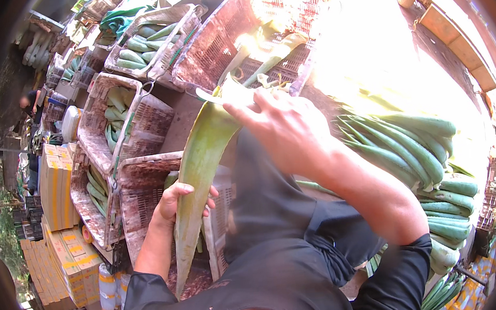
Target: The person sits on the ground and uses a knife to trim the edges and tips of long green leaves. They place the trimmed leaves into a plastic basket and discard the cut pieces into another basket.
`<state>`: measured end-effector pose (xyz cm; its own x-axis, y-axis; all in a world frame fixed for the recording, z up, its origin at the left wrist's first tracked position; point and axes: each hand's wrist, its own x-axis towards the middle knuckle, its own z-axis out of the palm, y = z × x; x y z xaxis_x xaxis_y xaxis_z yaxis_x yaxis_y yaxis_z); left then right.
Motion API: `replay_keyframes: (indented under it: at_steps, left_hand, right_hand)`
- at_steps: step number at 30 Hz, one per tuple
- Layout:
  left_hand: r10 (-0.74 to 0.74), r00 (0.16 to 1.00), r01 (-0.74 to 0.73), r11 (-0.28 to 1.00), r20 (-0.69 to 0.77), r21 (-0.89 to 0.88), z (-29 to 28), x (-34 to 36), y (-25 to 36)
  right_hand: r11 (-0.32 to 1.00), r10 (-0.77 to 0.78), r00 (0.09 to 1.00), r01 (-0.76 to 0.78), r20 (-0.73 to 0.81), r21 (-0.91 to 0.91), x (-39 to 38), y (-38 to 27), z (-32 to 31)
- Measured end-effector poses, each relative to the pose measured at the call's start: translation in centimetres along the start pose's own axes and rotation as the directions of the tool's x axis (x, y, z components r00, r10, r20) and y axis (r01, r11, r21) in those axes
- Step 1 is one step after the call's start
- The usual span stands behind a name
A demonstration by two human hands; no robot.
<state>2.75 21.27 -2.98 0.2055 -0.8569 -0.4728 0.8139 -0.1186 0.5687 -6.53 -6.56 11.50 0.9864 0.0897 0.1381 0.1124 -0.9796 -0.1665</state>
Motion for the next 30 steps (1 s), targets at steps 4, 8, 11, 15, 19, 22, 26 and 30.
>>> replay_keyframes:
  at_steps: [4,8,11,15,19,22,26,30]
  left_hand:
    - [0.085,0.996,-0.084,0.993,-0.018,0.086,-0.2,-0.3,0.7]
    - [0.061,0.996,-0.052,0.989,-0.064,0.138,-0.2,-0.7,1.2]
    - [0.079,0.994,-0.069,0.988,-0.071,0.139,0.0,-0.9,1.5]
    - [0.095,0.990,-0.071,0.976,-0.106,0.204,0.4,-0.7,2.2]
    - [0.123,0.989,-0.099,0.963,-0.085,0.251,0.5,-0.3,3.2]
    - [0.107,0.987,-0.060,0.938,-0.120,0.341,0.1,-0.3,4.0]
    - [0.104,0.987,-0.055,0.939,-0.126,0.339,-0.9,-0.2,5.4]
    - [0.078,0.988,-0.026,0.934,-0.132,0.356,-1.9,0.0,6.7]
  right_hand:
    - [0.995,0.040,0.997,-0.046,0.064,0.089,0.3,0.7,0.2]
    - [0.988,0.045,0.999,-0.046,0.009,0.149,1.5,1.1,1.3]
    - [0.971,0.094,0.995,-0.088,-0.017,0.222,1.9,1.1,2.3]
    - [0.915,0.202,0.979,-0.182,-0.019,0.359,2.2,1.7,3.4]
    - [0.867,0.265,0.964,-0.250,0.026,0.431,2.9,2.8,4.1]
    - [0.816,0.267,0.963,-0.244,0.032,0.524,4.0,3.2,4.6]
    - [0.744,0.236,0.970,-0.219,0.059,0.632,5.0,3.5,4.9]
    - [0.717,0.247,0.968,-0.207,0.036,0.666,5.8,3.8,5.5]
